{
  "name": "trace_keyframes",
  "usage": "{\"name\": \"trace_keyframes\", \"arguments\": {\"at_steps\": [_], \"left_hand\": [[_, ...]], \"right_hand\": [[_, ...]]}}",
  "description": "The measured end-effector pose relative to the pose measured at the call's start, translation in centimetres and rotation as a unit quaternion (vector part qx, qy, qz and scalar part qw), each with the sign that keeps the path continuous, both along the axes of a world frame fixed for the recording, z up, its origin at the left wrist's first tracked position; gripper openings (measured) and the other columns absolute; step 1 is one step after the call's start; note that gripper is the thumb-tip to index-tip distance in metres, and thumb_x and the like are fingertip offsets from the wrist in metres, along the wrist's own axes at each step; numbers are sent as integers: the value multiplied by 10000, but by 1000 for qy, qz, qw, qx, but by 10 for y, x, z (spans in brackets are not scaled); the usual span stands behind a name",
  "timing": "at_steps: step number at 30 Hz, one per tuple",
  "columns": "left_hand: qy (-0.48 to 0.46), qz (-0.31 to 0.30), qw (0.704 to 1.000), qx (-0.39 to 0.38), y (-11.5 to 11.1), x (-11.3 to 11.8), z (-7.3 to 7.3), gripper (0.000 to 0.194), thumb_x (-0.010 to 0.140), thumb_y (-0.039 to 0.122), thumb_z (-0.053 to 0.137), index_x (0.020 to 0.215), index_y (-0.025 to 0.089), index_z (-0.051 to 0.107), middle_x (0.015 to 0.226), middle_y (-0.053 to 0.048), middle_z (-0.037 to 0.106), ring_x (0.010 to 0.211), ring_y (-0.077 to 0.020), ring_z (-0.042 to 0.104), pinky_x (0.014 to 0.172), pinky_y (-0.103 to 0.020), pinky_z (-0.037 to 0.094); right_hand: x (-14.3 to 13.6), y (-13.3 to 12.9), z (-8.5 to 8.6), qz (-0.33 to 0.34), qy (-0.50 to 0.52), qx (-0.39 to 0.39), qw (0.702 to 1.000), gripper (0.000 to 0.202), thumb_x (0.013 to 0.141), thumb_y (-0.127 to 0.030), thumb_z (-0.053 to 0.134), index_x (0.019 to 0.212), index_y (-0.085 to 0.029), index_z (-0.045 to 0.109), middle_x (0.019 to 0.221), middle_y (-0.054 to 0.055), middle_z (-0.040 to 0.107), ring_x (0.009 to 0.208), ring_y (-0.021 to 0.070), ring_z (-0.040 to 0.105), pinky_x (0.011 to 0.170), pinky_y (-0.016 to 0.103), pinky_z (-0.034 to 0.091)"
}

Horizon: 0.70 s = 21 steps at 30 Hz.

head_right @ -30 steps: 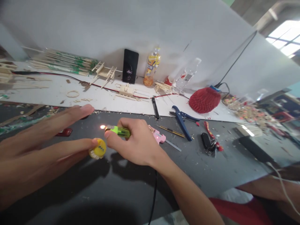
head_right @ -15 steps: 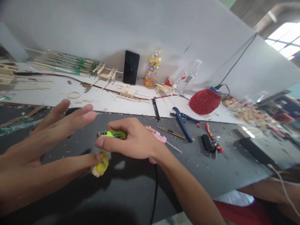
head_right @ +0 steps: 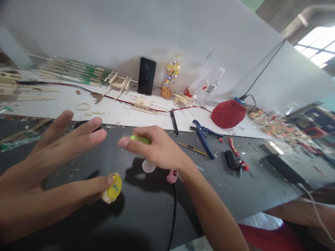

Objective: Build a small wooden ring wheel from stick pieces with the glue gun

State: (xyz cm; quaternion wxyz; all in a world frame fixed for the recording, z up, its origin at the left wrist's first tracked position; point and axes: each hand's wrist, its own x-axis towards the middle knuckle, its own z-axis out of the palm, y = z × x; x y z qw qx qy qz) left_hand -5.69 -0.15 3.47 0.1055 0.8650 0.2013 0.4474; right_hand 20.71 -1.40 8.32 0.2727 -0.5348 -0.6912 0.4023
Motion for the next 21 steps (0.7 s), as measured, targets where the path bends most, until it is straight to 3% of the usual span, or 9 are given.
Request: {"name": "trace_keyframes", "arguments": {"at_steps": [2, 4, 7, 11, 13, 15, 18, 21], "left_hand": [[24, -21, 994, 104, 2, -2, 3, 248, 1112, 130, 649, 1166, 340, 768, 1917, 199, 319, 1730, -177, 448, 1513, -454, 236], [43, -20, 988, 146, 6, -2, 5, 272, 1046, 38, 700, 1167, 280, 730, 1944, 96, 295, 1722, -198, 459, 1513, -480, 226], [30, 15, 992, 119, 13, -2, 2, 270, 991, 35, 773, 1124, 268, 740, 1760, -19, 597, 1613, -239, 598, 1436, -443, 328], [-7, 43, 997, 67, 19, 4, -3, 205, 1009, 112, 775, 1073, 307, 766, 1443, -40, 814, 1347, -281, 779, 1222, -477, 497], [-16, 62, 997, 37, 18, 8, -1, 147, 1028, 160, 759, 1045, 306, 774, 1343, -37, 848, 1275, -289, 803, 1160, -484, 537], [-19, 85, 996, 4, 12, 11, 5, 99, 1049, 220, 744, 1036, 304, 794, 1300, -42, 860, 1245, -299, 809, 1128, -492, 571], [-26, 120, 991, -50, -4, 13, 19, 95, 1063, 307, 736, 1005, 306, 811, 1242, -44, 870, 1153, -289, 827, 1074, -481, 623], [-38, 149, 984, -89, -22, 14, 34, 110, 1040, 346, 744, 960, 308, 809, 1150, -30, 880, 1042, -270, 842, 1023, -458, 652]], "right_hand": [[27, 0, -2, -121, -123, 70, 983, 571, 1066, -744, 572, 774, -263, 475, 715, -50, 445, 659, 155, 436, 626, 313, 334], [60, 0, -8, -203, -200, 93, 954, 440, 1052, -630, 659, 846, -261, 538, 742, -35, 514, 706, 188, 498, 667, 331, 358], [106, -1, -24, -282, -256, 93, 920, 222, 1060, -402, 711, 944, -234, 624, 797, -4, 614, 771, 226, 586, 754, 368, 466], [136, 1, -41, -311, -277, 101, 904, 233, 1089, -418, 793, 1093, -189, 751, 1101, 49, 770, 1040, 253, 743, 995, 475, 617], [136, 1, -41, -326, -263, 120, 900, 252, 1090, -430, 808, 1132, -184, 775, 1224, 74, 790, 1161, 277, 755, 1066, 516, 622], [128, -2, -36, -347, -228, 147, 898, 249, 1084, -429, 812, 1114, -184, 780, 1192, 71, 801, 1135, 270, 763, 1054, 510, 624], [100, -14, -23, -338, -143, 181, 912, 347, 1028, -476, 846, 847, -204, 731, 843, 9, 759, 833, 225, 733, 853, 404, 610], [57, -32, -8, -251, -42, 193, 948, 638, 1051, -605, 742, 585, -259, 476, 543, -37, 533, 572, 173, 569, 610, 336, 485]]}}
